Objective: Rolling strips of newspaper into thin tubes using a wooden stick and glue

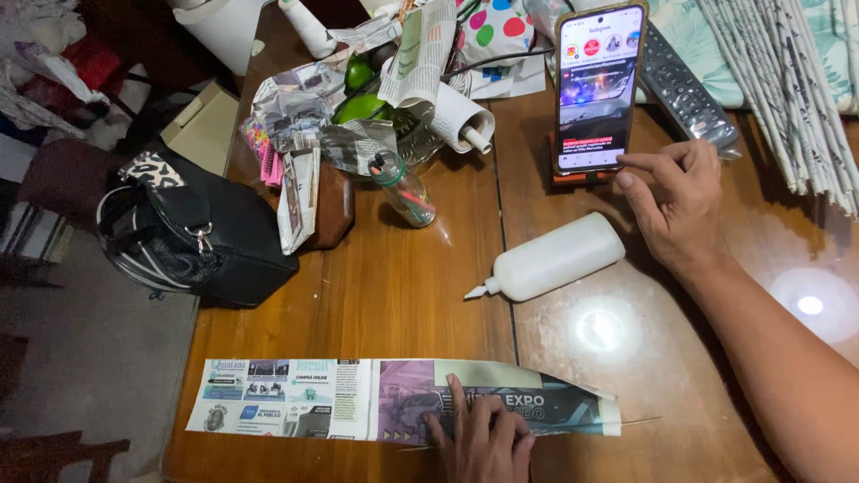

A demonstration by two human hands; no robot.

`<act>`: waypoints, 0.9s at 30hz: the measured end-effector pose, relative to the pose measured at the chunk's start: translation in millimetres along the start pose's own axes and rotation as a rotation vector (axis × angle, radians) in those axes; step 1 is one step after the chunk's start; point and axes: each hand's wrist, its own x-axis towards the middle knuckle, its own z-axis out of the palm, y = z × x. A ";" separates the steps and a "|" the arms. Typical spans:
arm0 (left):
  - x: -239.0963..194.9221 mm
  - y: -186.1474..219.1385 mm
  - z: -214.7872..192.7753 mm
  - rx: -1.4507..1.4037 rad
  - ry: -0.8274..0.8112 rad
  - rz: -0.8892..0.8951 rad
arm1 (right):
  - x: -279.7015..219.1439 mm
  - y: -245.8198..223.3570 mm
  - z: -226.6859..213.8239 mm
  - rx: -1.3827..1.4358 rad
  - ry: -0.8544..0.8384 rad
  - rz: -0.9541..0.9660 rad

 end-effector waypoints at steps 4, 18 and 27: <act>0.4 -0.2 2.2 -0.017 -0.039 -0.010 | -3.5 -6.9 -3.1 -0.005 -0.048 0.025; 2.1 13.9 -29.7 -0.075 0.066 0.116 | -56.1 -119.0 -106.0 0.186 -0.376 -0.288; 11.6 20.5 -42.8 -0.176 0.041 0.147 | -129.1 -135.4 -104.8 0.107 -0.628 -0.088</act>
